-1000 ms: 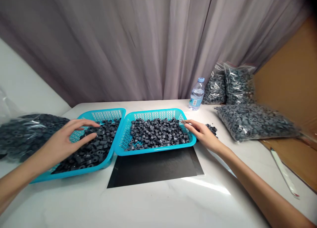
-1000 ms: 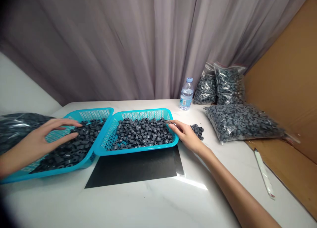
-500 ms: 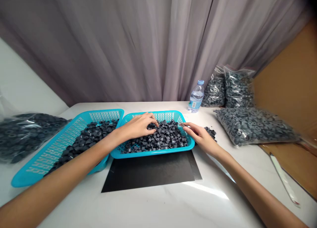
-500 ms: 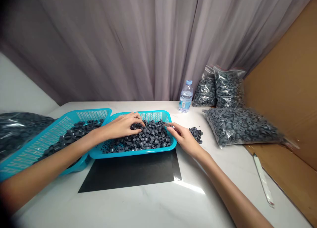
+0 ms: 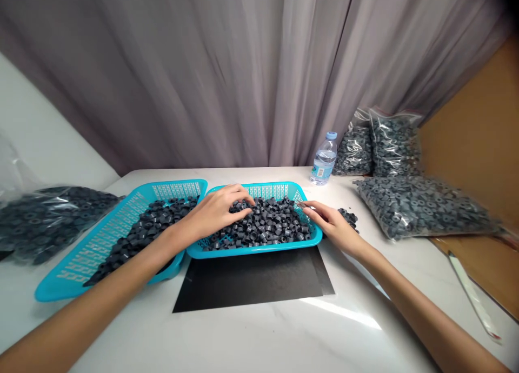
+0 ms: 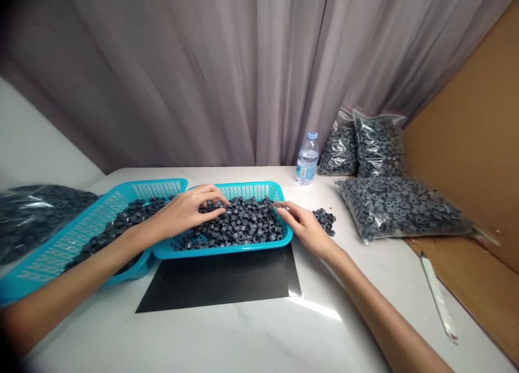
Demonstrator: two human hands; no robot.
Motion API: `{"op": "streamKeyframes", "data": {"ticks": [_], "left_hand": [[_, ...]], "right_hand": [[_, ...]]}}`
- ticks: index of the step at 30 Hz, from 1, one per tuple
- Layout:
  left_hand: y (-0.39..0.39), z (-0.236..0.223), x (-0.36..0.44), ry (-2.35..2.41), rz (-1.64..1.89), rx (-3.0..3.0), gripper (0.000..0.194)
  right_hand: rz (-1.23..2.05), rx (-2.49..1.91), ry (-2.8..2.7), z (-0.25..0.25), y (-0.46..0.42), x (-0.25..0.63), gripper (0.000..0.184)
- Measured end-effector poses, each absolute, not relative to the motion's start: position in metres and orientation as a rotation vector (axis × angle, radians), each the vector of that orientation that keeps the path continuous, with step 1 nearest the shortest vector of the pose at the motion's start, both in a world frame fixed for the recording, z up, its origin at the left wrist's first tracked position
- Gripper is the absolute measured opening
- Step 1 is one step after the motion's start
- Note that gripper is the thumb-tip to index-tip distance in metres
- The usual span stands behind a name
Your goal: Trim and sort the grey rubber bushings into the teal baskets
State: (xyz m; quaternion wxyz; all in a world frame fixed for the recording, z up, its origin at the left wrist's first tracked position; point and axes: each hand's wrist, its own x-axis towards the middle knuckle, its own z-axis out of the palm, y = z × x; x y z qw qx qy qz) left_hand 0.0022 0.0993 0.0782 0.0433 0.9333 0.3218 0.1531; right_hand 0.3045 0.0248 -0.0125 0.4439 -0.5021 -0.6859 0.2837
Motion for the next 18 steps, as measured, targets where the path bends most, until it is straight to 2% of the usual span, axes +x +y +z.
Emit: {"op": "streamKeyframes", "data": {"ticks": [5,18], "left_hand": [[0.08,0.079,-0.008,0.867,0.626,2.649,0.019],[0.069,0.074,-0.006,0.836,0.703,2.251,0.016]], "right_hand": [[0.717,-1.239,-1.7,-0.01,0.022,0.303,0.046],[0.703,-1.263,-1.711,-0.013,0.021,0.304,0.048]]}}
